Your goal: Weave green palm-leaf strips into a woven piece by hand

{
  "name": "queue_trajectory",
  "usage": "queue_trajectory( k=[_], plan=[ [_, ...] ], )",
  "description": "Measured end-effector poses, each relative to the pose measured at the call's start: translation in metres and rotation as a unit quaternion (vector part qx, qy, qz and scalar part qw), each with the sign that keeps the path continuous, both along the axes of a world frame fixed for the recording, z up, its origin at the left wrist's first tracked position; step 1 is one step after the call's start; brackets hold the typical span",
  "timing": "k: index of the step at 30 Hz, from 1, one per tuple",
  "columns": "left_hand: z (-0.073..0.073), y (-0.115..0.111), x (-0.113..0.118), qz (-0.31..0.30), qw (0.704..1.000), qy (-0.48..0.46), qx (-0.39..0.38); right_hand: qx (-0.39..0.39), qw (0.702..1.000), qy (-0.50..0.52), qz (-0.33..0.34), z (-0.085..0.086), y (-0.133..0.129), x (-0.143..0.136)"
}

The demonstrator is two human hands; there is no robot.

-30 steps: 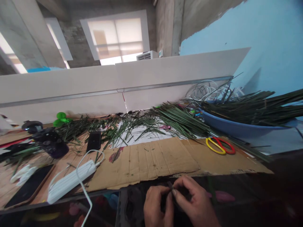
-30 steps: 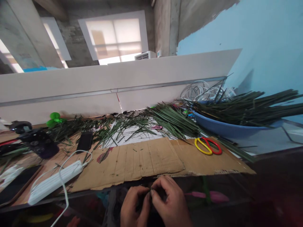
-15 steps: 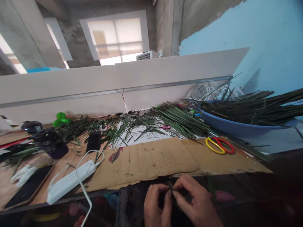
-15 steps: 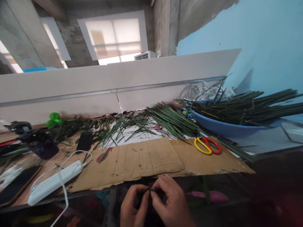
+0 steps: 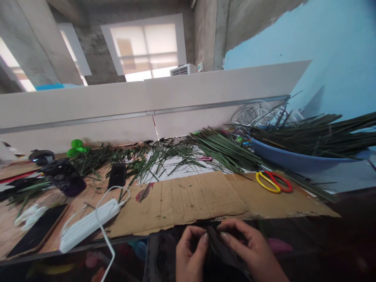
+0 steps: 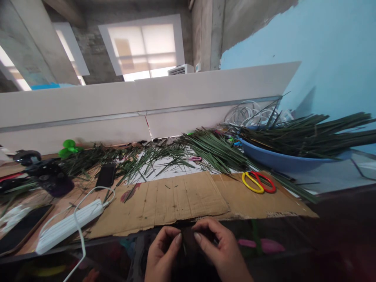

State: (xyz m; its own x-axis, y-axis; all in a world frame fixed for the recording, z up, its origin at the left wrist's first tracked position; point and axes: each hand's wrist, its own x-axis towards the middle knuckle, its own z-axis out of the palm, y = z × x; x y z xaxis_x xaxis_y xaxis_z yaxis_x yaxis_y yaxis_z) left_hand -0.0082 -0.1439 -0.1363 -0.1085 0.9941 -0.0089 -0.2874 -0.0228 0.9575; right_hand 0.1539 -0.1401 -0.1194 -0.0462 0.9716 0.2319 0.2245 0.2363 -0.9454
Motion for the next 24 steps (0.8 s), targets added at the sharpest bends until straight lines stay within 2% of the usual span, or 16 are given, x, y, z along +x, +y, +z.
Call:
queue_trajectory(
  k=[4, 8, 14, 24],
  plan=[
    [0.0, 0.005, -0.001, -0.027, 0.99, -0.124, -0.055, 0.036, 0.999, -0.001, 0.007, -0.005, -0.001, -0.001],
    [-0.003, 0.007, 0.0, -0.064, 0.971, -0.21, -0.097, 0.079, 0.996, -0.014, 0.034, -0.002, -0.005, -0.006],
    [-0.002, 0.006, 0.001, -0.097, 0.961, -0.237, -0.101, 0.091, 0.995, -0.025, 0.038, 0.002, -0.006, -0.011],
    [-0.004, 0.007, 0.0, -0.127, 0.942, -0.292, -0.108, 0.024, 0.996, -0.065, 0.049, 0.003, -0.006, -0.011]
  ],
)
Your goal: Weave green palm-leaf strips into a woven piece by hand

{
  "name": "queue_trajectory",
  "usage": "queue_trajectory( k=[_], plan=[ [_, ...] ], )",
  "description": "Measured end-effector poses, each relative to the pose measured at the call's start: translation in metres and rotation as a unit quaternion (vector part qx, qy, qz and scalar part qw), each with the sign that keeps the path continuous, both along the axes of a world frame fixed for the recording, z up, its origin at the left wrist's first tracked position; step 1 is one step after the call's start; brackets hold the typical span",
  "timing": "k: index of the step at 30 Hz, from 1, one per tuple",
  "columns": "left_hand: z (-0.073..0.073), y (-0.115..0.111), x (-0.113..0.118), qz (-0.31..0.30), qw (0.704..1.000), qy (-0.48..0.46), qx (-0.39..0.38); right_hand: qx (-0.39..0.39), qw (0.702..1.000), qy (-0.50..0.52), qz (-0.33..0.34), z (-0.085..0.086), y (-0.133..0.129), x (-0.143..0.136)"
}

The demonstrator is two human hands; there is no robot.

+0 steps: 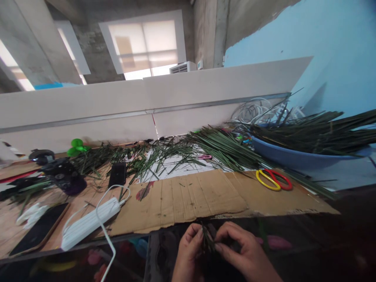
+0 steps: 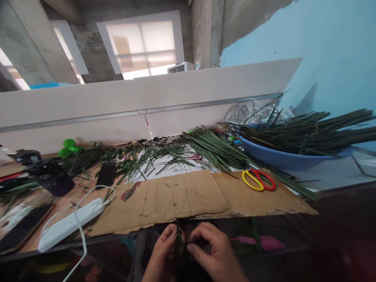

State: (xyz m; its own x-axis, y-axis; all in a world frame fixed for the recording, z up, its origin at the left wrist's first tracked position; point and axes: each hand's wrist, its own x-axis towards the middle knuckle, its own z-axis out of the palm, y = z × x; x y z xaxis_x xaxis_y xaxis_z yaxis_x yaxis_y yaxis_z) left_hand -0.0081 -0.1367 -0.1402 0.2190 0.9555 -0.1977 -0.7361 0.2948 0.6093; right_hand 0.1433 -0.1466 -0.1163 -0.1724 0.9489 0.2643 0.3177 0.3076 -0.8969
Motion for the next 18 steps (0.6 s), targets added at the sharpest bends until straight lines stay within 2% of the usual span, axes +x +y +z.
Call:
queue_trajectory(
  k=[8, 13, 18],
  plan=[
    [-0.002, 0.0, 0.002, 0.0, 0.999, -0.036, -0.032, -0.03, 0.999, 0.043, 0.012, 0.004, 0.0, 0.002],
    [-0.008, 0.003, 0.003, -0.009, 1.0, -0.023, -0.015, 0.028, 0.999, 0.044, -0.001, 0.002, -0.001, 0.002],
    [-0.011, 0.003, 0.003, 0.009, 0.999, 0.017, -0.028, 0.089, 0.994, 0.052, 0.024, 0.002, 0.0, 0.0]
  ],
)
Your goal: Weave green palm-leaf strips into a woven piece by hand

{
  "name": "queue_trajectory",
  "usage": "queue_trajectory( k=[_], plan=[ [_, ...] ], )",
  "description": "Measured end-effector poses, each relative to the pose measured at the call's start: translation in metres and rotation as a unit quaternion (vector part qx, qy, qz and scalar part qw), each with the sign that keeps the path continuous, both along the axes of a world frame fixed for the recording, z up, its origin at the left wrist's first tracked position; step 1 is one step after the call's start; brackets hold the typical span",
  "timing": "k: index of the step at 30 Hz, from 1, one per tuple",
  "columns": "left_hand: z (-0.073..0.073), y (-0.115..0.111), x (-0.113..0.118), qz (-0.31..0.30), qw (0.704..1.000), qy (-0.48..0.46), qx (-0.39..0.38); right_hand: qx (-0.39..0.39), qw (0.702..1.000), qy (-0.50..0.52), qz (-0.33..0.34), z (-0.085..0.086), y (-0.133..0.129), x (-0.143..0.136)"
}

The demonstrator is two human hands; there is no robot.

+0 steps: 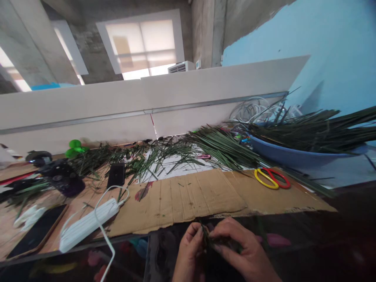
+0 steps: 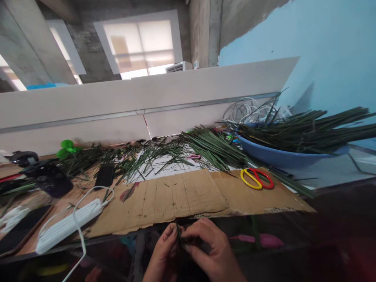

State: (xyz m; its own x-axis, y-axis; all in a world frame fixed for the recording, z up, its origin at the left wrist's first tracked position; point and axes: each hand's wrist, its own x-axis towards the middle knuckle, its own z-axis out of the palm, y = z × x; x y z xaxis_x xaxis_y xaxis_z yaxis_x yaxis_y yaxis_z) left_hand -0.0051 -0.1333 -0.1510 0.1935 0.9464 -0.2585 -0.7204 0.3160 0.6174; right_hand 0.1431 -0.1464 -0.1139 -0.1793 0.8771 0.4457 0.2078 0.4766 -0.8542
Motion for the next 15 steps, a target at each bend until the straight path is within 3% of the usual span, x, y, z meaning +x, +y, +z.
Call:
queue_trajectory(
  k=[7, 15],
  plan=[
    [0.0087, -0.0037, 0.0008, 0.014, 1.0, 0.003, 0.003, -0.022, 1.0, 0.016, -0.003, -0.001, 0.0023, 0.0026],
    [0.0022, -0.0035, 0.0015, 0.026, 0.999, 0.017, 0.016, -0.07, 0.997, 0.012, 0.018, 0.0007, 0.0041, 0.0039]
  ],
)
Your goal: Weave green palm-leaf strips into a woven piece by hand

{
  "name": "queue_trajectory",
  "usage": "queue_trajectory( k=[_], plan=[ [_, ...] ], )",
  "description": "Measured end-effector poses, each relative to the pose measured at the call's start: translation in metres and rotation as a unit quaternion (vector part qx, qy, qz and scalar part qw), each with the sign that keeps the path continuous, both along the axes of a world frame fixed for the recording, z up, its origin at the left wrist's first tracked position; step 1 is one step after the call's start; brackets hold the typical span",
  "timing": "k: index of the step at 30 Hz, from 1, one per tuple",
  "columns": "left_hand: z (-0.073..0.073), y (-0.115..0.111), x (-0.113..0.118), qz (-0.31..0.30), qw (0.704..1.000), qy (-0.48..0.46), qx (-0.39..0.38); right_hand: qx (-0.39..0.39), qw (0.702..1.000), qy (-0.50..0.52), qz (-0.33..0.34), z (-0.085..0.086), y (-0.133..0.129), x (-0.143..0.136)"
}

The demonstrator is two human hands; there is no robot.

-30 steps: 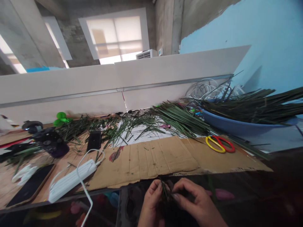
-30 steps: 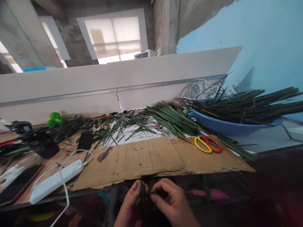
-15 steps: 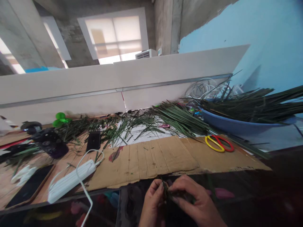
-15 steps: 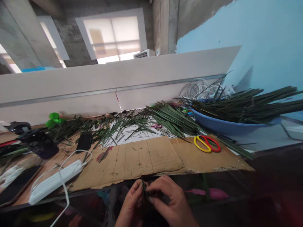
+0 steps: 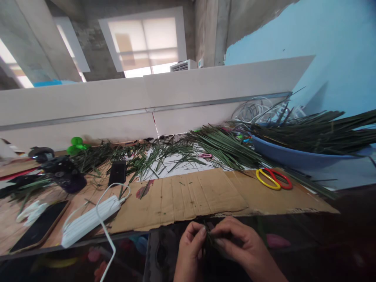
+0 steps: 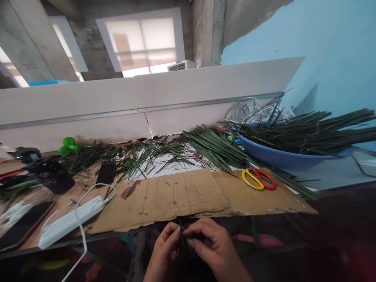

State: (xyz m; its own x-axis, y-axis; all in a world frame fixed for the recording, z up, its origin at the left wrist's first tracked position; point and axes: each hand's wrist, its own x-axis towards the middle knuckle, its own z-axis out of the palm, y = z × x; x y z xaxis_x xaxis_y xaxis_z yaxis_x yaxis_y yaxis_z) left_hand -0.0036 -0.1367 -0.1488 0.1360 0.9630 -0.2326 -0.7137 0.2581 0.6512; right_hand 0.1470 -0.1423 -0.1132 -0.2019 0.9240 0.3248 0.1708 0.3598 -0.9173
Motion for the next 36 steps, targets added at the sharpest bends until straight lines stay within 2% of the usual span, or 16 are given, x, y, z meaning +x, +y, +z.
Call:
queue_trajectory(
  k=[7, 11, 17, 21, 27, 32, 36],
  plan=[
    [-0.001, 0.001, -0.005, -0.036, 0.999, 0.009, 0.01, 0.036, 0.998, -0.033, 0.026, 0.006, 0.0, -0.001],
    [-0.008, 0.003, -0.004, -0.033, 0.999, 0.038, 0.008, 0.05, 0.998, -0.029, 0.023, 0.006, 0.0, -0.002],
    [-0.02, 0.003, 0.0, -0.029, 0.998, 0.051, 0.01, -0.055, 0.995, 0.076, -0.033, -0.009, 0.004, -0.004],
    [-0.015, 0.0, 0.001, -0.034, 0.999, 0.037, -0.006, -0.09, 0.988, 0.126, -0.029, -0.016, 0.005, -0.004],
    [-0.005, -0.003, 0.002, -0.03, 0.999, 0.01, -0.011, -0.041, 0.997, 0.064, -0.015, -0.011, 0.004, 0.0],
    [-0.005, -0.003, 0.001, -0.025, 0.999, 0.023, -0.008, -0.016, 0.999, 0.042, -0.018, -0.009, 0.002, 0.001],
    [-0.006, -0.001, 0.001, -0.048, 0.999, -0.005, -0.017, -0.047, 0.996, 0.071, -0.028, -0.008, 0.001, -0.001]
  ],
)
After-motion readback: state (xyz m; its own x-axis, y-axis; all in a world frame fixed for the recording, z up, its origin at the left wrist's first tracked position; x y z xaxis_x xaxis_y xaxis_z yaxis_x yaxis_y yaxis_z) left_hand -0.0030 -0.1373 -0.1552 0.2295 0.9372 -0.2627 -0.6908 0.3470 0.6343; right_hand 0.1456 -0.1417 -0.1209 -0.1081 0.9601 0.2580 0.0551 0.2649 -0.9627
